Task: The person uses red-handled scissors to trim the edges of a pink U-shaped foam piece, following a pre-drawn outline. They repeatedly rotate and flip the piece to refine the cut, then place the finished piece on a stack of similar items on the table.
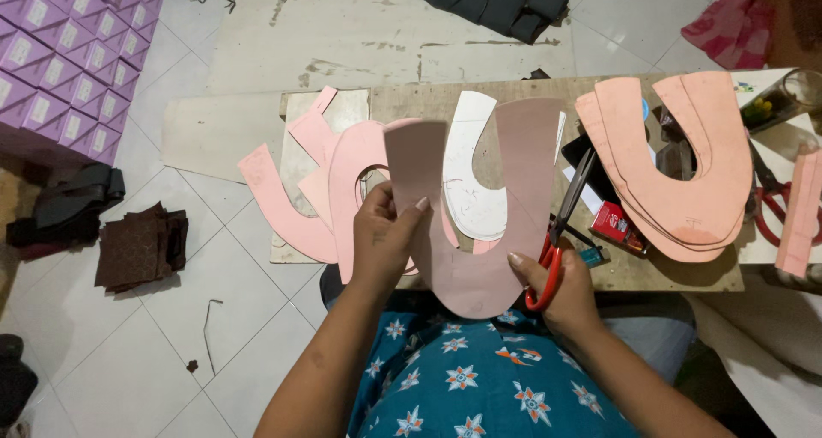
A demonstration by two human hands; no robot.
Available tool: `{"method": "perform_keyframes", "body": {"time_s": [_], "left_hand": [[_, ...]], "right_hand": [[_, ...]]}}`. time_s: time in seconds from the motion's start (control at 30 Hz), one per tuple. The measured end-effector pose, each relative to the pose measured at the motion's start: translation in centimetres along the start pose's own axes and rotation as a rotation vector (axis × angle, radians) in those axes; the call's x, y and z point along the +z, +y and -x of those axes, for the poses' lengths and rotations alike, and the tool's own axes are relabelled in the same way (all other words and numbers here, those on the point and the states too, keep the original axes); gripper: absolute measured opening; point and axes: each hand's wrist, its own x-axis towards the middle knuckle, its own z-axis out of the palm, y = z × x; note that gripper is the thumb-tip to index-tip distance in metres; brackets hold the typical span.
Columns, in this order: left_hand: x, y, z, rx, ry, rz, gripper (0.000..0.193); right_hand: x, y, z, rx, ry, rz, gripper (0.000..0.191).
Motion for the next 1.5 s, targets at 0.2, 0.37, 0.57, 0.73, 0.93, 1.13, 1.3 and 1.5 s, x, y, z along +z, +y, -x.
{"method": "perform_keyframes", "body": {"time_s": [0.2, 0.37, 0.57, 0.73, 0.93, 1.13, 1.3, 1.5], "left_hand": [[0.5, 0.0, -0.6, -0.19, -0.136, 0.095, 0.038], [0.1, 0.7, -1.6, -0.227, -0.069, 0.114, 0.034], [0.0, 0.8, -2.7, -0.302, -0.076, 0.339, 0.031], [-0.9, -0.5, -2.9, -0.272, -0.086, 0.412, 0.032], [-1.7, -1.6, -3.6, -0.294, -0.065, 0.402, 0.03], [-1.9, -2.0, -3.6, -0.265, -0.073, 0.45, 0.029], [-1.8, -1.6, -3.7, -0.246, -0.097, 0.476, 0.029], [-1.7, -1.2, -3.4, -0.278, -0.036, 0.41, 0.03]], "right_hand": [[1.2, -3.8, -2.3, -0.082, -0.034, -0.134, 0.034], [1.9, -8.2, -5.0, -0.107, -0.049, -0.038, 0.038], [3.0, -10.2, -6.4, -0.121, -0.122, 0.126, 0.035], [3.3, -9.5, -7.1, -0.102, -0.149, 0.115, 0.036], [3.5, -8.9, -7.7, -0.136, -0.201, 0.12, 0.042], [3.7, -9.0, -7.5, -0.069, -0.192, 0.125, 0.042], [3.8, -9.2, -7.5, -0.094, -0.187, 0.177, 0.042], [4.1, -9.4, -7.3, -0.138, -0.252, 0.049, 0.04]]}}
